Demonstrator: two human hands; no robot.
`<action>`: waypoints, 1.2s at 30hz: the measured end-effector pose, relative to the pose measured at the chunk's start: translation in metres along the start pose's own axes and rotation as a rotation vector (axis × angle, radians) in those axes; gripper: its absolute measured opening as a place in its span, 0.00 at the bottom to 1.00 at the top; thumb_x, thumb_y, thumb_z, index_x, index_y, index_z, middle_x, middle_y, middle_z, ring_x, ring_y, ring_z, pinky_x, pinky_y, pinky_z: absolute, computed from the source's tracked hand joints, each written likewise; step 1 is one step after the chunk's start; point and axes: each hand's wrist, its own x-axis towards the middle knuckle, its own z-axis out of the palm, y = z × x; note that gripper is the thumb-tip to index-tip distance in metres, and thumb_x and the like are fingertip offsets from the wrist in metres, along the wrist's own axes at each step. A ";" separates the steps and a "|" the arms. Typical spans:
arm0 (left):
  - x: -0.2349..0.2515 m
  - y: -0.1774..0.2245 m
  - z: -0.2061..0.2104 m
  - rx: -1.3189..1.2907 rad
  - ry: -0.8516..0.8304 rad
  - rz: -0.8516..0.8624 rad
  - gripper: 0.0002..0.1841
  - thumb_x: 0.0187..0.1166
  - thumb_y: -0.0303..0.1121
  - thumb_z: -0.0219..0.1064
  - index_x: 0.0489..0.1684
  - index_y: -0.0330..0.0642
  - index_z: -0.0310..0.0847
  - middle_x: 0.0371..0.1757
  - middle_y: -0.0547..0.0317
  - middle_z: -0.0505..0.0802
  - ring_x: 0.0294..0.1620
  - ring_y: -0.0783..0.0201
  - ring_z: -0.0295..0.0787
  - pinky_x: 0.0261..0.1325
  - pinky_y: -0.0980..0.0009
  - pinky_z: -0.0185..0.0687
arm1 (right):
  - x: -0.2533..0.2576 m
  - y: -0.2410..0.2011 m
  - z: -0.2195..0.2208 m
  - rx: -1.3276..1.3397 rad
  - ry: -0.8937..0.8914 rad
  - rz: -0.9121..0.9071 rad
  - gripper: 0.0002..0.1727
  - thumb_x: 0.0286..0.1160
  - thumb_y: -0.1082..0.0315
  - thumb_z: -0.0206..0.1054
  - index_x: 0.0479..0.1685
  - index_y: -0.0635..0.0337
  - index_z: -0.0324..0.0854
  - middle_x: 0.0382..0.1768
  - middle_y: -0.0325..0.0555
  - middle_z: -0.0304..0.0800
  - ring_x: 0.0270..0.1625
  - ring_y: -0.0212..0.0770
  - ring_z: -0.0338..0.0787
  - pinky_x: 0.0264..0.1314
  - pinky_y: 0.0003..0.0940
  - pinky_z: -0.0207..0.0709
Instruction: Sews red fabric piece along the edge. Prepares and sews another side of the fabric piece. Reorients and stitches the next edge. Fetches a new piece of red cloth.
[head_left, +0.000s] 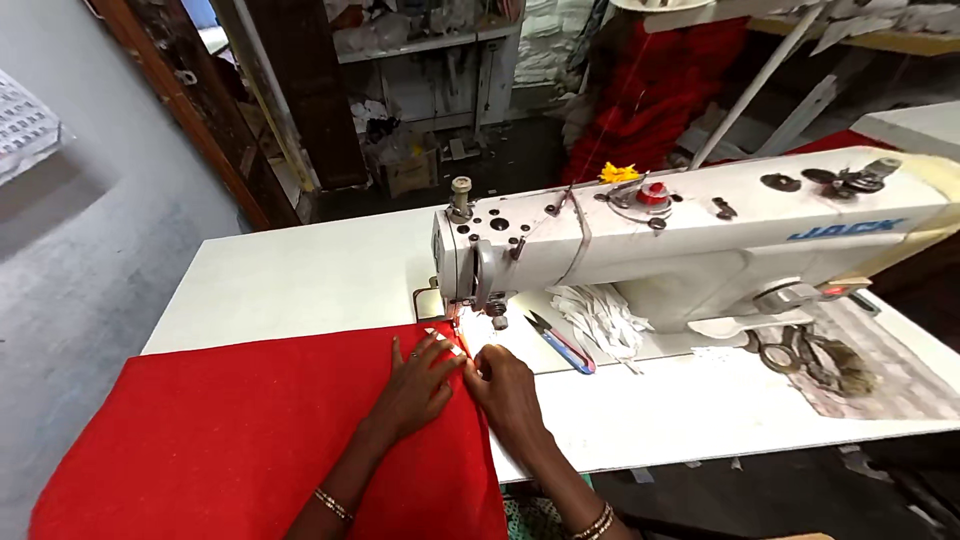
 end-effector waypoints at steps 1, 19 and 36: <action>-0.001 0.000 -0.002 -0.022 -0.016 -0.001 0.24 0.83 0.39 0.52 0.75 0.59 0.83 0.78 0.61 0.82 0.91 0.53 0.62 0.80 0.17 0.36 | -0.006 -0.002 0.002 0.021 0.017 0.002 0.07 0.72 0.68 0.73 0.32 0.62 0.85 0.25 0.47 0.84 0.24 0.44 0.86 0.28 0.43 0.82; 0.014 -0.026 -0.009 -0.059 -0.035 0.115 0.23 0.81 0.45 0.57 0.76 0.66 0.82 0.78 0.62 0.83 0.90 0.56 0.64 0.78 0.13 0.32 | -0.050 -0.022 -0.009 -0.042 -0.042 -0.005 0.16 0.69 0.73 0.67 0.53 0.64 0.94 0.36 0.53 0.88 0.29 0.42 0.89 0.31 0.35 0.86; -0.034 0.057 0.006 0.014 -0.088 -0.147 0.25 0.88 0.44 0.47 0.79 0.50 0.76 0.91 0.70 0.69 0.96 0.50 0.47 0.79 0.15 0.27 | -0.073 -0.058 -0.133 0.563 -0.528 -0.309 0.09 0.76 0.64 0.73 0.43 0.58 0.96 0.33 0.45 0.94 0.33 0.34 0.90 0.38 0.27 0.85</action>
